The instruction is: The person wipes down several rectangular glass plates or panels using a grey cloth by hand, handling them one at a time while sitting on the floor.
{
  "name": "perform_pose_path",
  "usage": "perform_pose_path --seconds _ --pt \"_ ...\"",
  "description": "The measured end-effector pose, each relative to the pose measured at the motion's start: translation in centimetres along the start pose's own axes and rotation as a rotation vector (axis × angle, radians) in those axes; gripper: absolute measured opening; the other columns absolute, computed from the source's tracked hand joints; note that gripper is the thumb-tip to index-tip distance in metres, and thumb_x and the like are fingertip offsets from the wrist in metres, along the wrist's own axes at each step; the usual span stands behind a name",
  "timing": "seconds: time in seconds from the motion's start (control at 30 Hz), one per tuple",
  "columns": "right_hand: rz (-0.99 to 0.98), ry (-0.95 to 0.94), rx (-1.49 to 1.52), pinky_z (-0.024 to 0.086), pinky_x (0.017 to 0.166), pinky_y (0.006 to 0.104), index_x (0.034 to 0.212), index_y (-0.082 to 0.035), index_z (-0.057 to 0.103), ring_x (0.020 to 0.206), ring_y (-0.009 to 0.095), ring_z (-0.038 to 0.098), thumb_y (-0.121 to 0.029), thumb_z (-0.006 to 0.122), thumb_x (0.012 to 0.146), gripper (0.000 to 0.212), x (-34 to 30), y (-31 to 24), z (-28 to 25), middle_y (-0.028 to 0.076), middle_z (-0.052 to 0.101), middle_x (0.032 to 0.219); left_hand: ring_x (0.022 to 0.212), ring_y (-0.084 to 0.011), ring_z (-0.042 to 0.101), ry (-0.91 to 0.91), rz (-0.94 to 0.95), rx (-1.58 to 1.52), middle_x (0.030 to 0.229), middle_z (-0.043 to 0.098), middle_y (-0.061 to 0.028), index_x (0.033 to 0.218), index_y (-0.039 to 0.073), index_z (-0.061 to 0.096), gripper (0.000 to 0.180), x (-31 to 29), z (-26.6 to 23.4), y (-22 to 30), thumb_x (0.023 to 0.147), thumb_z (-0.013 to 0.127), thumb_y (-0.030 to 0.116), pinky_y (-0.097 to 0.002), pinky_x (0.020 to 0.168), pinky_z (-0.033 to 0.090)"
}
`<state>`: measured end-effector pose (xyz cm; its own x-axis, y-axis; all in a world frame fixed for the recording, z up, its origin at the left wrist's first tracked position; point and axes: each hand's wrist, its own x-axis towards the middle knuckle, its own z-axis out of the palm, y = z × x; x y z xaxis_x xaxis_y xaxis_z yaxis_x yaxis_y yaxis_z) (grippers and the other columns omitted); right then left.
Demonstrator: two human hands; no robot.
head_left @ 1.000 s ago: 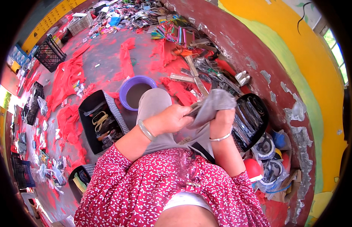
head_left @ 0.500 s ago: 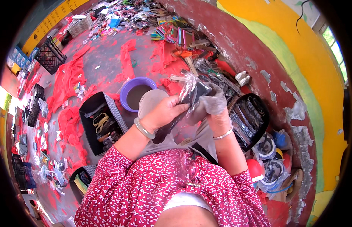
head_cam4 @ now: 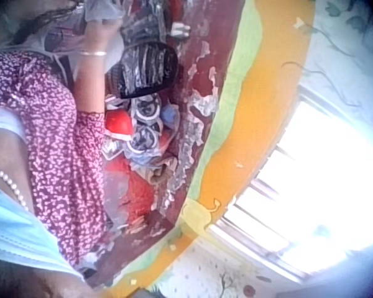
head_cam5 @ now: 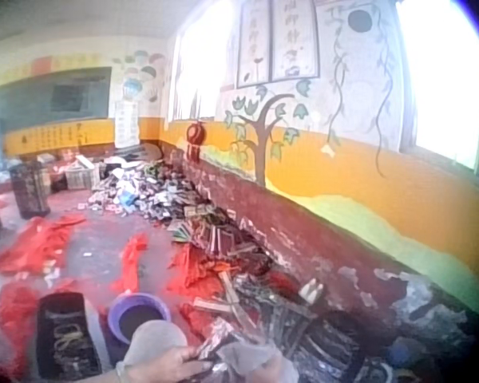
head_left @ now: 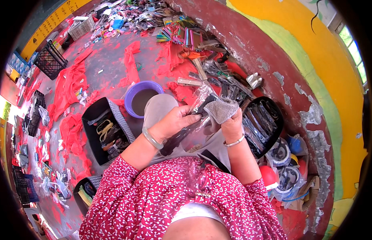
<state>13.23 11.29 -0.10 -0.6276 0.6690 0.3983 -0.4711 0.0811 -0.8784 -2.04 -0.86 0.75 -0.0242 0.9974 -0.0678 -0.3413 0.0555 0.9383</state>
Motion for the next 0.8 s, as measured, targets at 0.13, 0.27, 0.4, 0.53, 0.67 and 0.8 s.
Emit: perform_pose_path --seconds 0.13,0.27,0.4,0.53,0.67,0.8 --pt "0.025 -0.056 0.128 0.048 0.071 0.0269 0.088 0.003 0.063 0.080 0.014 0.061 -0.026 0.066 0.077 0.031 0.2 0.0 -0.4 0.007 0.064 0.086 0.086 -0.0068 0.054 -0.026 0.008 -0.044 0.096 0.058 -0.0003 0.107 0.000 0.054 0.027 -0.1 -0.1 0.1 0.086 0.057 0.016 -0.0217 0.076 0.044" --pt "0.068 0.010 0.090 0.048 0.071 0.0264 0.089 0.003 0.062 0.078 0.015 0.061 -0.020 0.064 0.079 0.025 0.4 -0.7 -0.3 0.008 0.064 0.086 0.089 -0.0075 0.053 -0.091 -0.003 0.080 0.099 0.057 -0.0013 0.112 -0.002 0.051 0.034 -0.3 -1.1 -0.2 0.085 0.059 0.017 -0.0237 0.080 0.043" --pt "0.017 0.126 0.163 0.050 0.072 0.0300 0.090 0.000 0.062 0.078 0.018 0.062 -0.011 0.059 0.081 0.014 1.2 -0.2 -0.9 0.010 0.064 0.085 0.086 -0.0069 0.053 -0.129 -0.014 0.171 0.098 0.057 -0.0014 0.110 -0.003 0.051 0.035 -0.6 -1.6 -0.6 0.085 0.059 0.019 -0.0228 0.077 0.043" --pt "0.143 0.100 0.211 0.051 0.070 0.0315 0.090 -0.001 0.062 0.076 0.020 0.062 -0.009 0.060 0.080 0.013 1.6 0.1 -2.1 0.010 0.064 0.085 0.075 -0.0054 0.054 0.045 -0.079 -0.022 0.087 0.059 -0.0008 0.100 -0.002 0.055 0.024 -1.3 -1.7 -0.7 0.086 0.057 0.017 -0.0200 0.067 0.045" --pt "0.227 0.097 0.343 0.051 0.069 0.0306 0.088 -0.001 0.060 0.074 0.019 0.062 -0.006 0.059 0.078 0.011 1.8 -0.7 -2.4 0.009 0.064 0.083 0.073 -0.0060 0.055 0.031 -0.101 -0.091 0.084 0.059 -0.0010 0.097 -0.001 0.057 0.021 -1.5 -2.0 0.1 0.085 0.058 0.016 -0.0204 0.066 0.045" --pt "0.271 0.151 0.498 0.051 0.064 0.0302 0.088 -0.003 0.058 0.071 0.018 0.060 -0.013 0.062 0.077 0.015 1.5 -1.2 -1.7 0.008 0.062 0.081 0.073 -0.0060 0.056 0.024 -0.101 -0.117 0.084 0.060 -0.0011 0.097 -0.001 0.057 0.021 -1.7 -2.2 0.3 0.085 0.058 0.016 -0.0205 0.066 0.045"
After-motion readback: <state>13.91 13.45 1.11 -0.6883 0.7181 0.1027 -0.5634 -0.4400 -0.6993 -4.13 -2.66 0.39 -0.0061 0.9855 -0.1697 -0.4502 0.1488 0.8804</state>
